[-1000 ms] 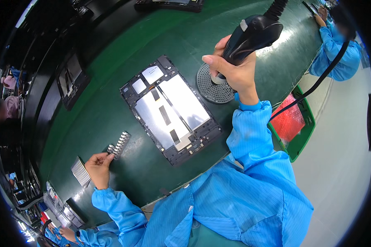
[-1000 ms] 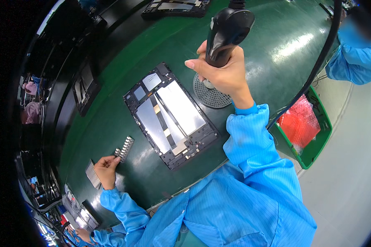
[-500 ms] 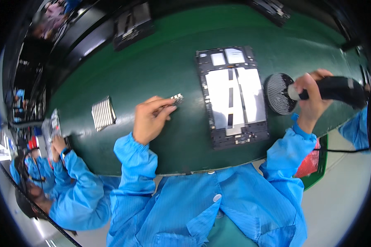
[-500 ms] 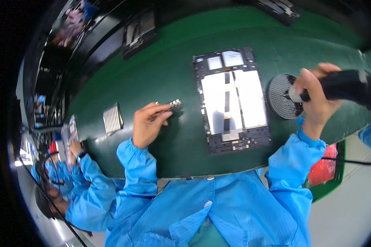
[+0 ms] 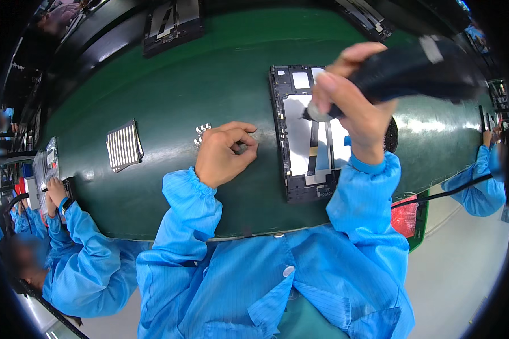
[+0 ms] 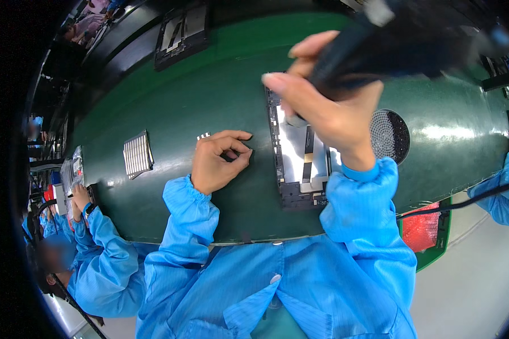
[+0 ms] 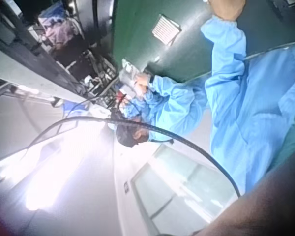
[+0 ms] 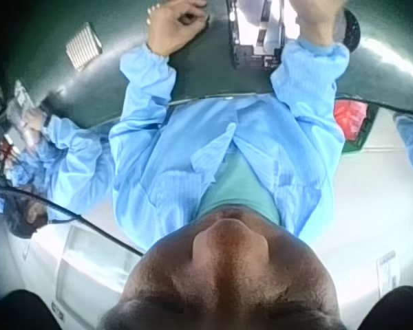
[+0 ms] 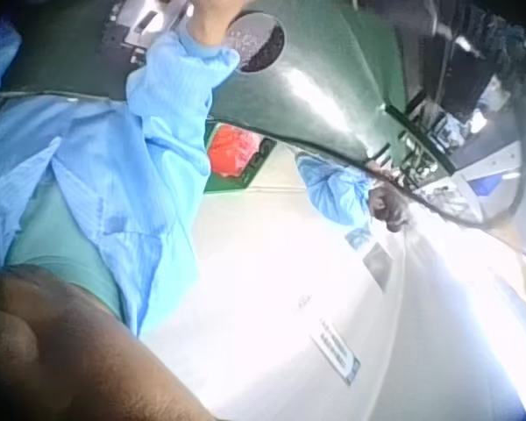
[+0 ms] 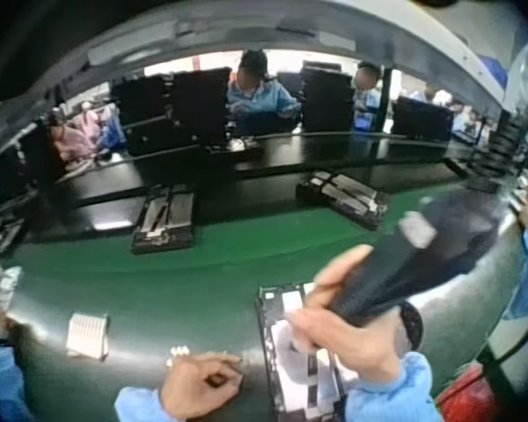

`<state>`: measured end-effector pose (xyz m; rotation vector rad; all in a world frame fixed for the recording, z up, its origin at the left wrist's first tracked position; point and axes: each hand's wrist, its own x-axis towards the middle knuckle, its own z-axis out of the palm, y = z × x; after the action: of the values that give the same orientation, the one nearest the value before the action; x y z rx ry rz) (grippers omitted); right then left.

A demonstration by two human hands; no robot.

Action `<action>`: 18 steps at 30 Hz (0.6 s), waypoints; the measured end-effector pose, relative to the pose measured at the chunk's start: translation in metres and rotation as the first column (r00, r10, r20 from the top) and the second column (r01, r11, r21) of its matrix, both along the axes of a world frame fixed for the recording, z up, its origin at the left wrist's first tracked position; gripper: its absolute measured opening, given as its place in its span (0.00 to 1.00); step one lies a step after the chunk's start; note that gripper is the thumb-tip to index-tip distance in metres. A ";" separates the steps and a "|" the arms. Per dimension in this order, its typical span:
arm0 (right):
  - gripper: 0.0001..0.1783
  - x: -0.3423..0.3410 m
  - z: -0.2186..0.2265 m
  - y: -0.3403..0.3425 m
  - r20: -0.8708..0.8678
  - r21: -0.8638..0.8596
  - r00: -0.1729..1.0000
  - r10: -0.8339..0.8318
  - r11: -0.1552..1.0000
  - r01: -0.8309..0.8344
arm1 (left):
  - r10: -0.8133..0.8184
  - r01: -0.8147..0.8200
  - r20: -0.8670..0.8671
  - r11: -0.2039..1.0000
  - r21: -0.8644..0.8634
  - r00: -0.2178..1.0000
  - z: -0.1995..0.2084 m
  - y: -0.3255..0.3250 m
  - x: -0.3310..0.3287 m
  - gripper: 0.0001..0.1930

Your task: The recorder uses an electric screwdriver to attach components to a tablet frame on an electronics assembly line.

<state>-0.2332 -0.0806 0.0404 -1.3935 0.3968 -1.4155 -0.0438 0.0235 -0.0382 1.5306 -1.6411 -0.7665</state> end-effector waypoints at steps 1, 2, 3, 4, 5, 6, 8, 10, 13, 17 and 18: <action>0.17 0.011 0.001 -0.004 -0.011 -0.017 1.000 -0.002 1.000 0.001 | 0.014 -0.015 -0.008 0.999 -0.039 1.000 -0.004 -0.001 -0.001 0.03; 0.15 0.019 -0.001 -0.008 -0.016 -0.031 1.000 0.016 0.999 -0.016 | 0.017 -0.018 -0.018 0.999 -0.043 1.000 -0.009 -0.002 0.001 0.03; 0.17 0.022 -0.005 -0.013 -0.078 -0.061 0.996 0.036 0.997 -0.041 | 0.089 -0.090 -0.032 0.994 -0.056 0.996 -0.013 -0.003 0.005 0.03; 0.19 0.025 -0.009 -0.016 -0.139 -0.089 0.989 0.059 0.994 -0.071 | 0.164 -0.167 -0.047 0.984 -0.067 0.985 -0.017 -0.004 0.009 0.04; 0.19 0.027 -0.012 -0.017 -0.147 -0.091 0.987 0.067 0.993 -0.081 | 0.228 -0.231 -0.045 0.969 -0.090 0.973 -0.021 -0.006 0.015 0.04; 0.18 0.030 -0.014 -0.019 -0.156 -0.070 0.986 0.061 0.995 -0.073 | 0.237 -0.241 -0.054 0.966 -0.091 0.970 -0.022 -0.007 0.021 0.04; 0.18 0.036 -0.018 -0.022 -0.181 -0.052 0.982 0.056 0.996 -0.066 | 0.388 -0.388 -0.006 0.919 -0.067 0.921 -0.024 -0.009 0.030 0.05; 0.14 0.042 -0.021 -0.024 -0.085 -0.010 0.996 0.007 1.000 -0.008 | 0.389 -0.389 -0.008 0.921 -0.033 0.921 -0.023 -0.010 0.031 0.05; 0.14 0.045 -0.024 -0.025 -0.088 0.010 0.996 0.006 1.000 -0.005 | 0.361 -0.362 -0.036 0.920 -0.150 0.932 -0.023 -0.011 0.029 0.06; 0.14 0.047 -0.025 -0.025 -0.093 0.027 0.996 0.014 1.000 -0.011 | 0.378 -0.379 -0.036 0.917 -0.125 0.925 -0.022 -0.010 0.030 0.07; 0.14 0.047 -0.026 -0.026 -0.092 0.023 0.996 0.016 1.000 -0.014 | 0.377 -0.380 -0.047 0.919 -0.109 0.925 -0.022 -0.010 0.030 0.07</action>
<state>-0.1858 -0.1063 0.0143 -1.4444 0.4599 -1.3339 -0.0138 0.0138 -0.0598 1.6776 -1.2885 -0.4681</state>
